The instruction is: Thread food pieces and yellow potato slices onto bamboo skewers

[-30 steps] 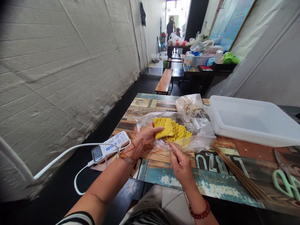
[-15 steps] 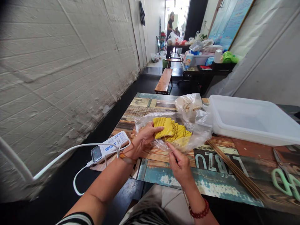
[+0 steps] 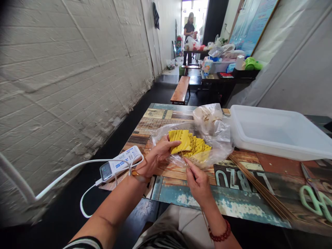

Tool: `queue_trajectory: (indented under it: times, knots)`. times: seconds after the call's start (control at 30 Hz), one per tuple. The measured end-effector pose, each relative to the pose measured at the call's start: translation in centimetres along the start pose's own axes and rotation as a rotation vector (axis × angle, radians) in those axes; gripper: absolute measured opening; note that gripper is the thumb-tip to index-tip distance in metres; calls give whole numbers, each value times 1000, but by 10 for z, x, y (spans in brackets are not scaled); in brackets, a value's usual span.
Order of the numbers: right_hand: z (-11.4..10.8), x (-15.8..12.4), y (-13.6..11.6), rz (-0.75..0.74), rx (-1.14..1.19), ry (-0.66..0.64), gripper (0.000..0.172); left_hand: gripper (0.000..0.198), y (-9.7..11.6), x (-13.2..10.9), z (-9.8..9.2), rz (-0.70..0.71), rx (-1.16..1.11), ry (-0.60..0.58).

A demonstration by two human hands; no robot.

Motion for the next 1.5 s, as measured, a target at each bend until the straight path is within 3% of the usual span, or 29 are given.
queue_trajectory:
  times: [0.43, 0.9, 1.5]
  knots:
    - [0, 2, 4, -2, 15, 21, 39, 45, 4, -1, -1, 3, 80, 63]
    - [-2, 2, 2, 0, 10, 66, 38, 48, 5, -6, 6, 41, 64, -72]
    - [-3, 1, 0, 7, -6, 74, 37, 48, 2, -5, 3, 50, 245, -98]
Point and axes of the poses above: each hand's wrist, its own x-axis towards the middle knuckle, its own z-axis out of the palm, y = z × x, the point moved 3 cm from there along x, towards the middle knuckle, and after that the axes turned 5 degrees about x, right-handed, at the moved point
